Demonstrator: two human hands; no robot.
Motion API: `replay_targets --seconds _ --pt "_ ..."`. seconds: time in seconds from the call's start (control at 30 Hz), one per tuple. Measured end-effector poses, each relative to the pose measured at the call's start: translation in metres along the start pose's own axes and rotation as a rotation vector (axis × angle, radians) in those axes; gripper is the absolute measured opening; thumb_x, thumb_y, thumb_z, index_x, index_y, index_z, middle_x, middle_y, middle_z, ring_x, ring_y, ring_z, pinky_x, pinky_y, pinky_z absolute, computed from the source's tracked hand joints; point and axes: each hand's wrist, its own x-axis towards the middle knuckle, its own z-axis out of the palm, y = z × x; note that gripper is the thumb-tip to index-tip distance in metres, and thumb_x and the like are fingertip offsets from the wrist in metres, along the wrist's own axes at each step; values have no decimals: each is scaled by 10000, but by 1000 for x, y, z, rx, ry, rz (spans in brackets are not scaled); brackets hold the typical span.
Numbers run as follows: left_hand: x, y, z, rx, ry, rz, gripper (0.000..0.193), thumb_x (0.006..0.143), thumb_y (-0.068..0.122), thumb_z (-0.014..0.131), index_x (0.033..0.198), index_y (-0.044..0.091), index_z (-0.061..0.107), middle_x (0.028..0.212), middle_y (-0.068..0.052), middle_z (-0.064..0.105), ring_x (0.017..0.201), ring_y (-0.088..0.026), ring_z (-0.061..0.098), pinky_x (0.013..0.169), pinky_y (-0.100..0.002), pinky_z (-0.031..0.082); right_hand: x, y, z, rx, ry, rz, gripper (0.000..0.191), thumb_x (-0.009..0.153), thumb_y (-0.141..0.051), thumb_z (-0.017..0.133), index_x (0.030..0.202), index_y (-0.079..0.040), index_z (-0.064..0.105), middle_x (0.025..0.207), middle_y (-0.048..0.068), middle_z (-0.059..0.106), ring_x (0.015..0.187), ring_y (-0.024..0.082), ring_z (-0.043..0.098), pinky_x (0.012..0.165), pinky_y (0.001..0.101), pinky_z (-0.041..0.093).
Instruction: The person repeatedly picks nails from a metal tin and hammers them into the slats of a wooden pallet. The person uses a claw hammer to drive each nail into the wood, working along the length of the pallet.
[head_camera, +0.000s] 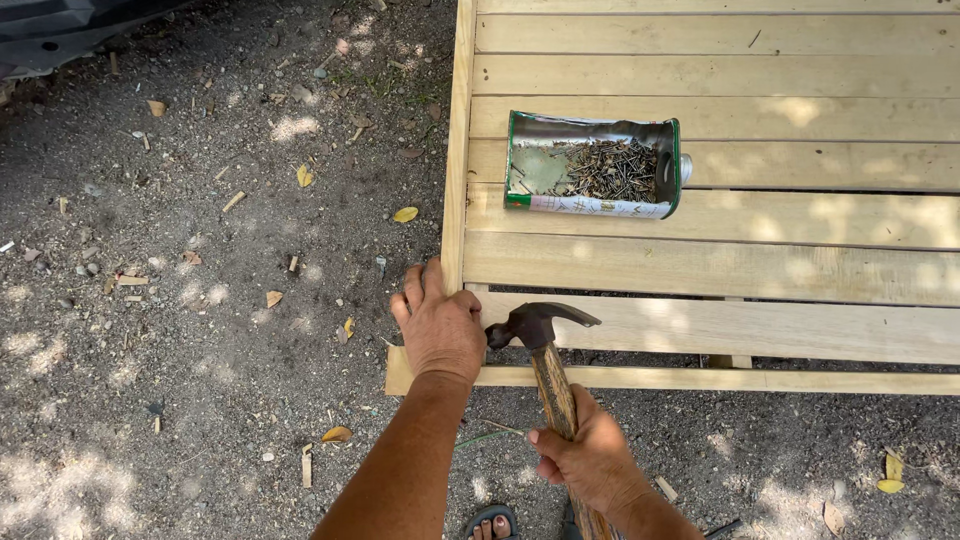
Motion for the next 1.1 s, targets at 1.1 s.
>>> replay_targets --seconds 1.1 --pt "2 3 -10 45 -134 -47 129 893 213 710 941 183 825 1647 -67 249 1541 -318 129 1210 -506 146 -9 -35 21 -561 222 -169 375 957 -303 672 1182 -111 442 687 91 672 603 189 711 563 362 606"
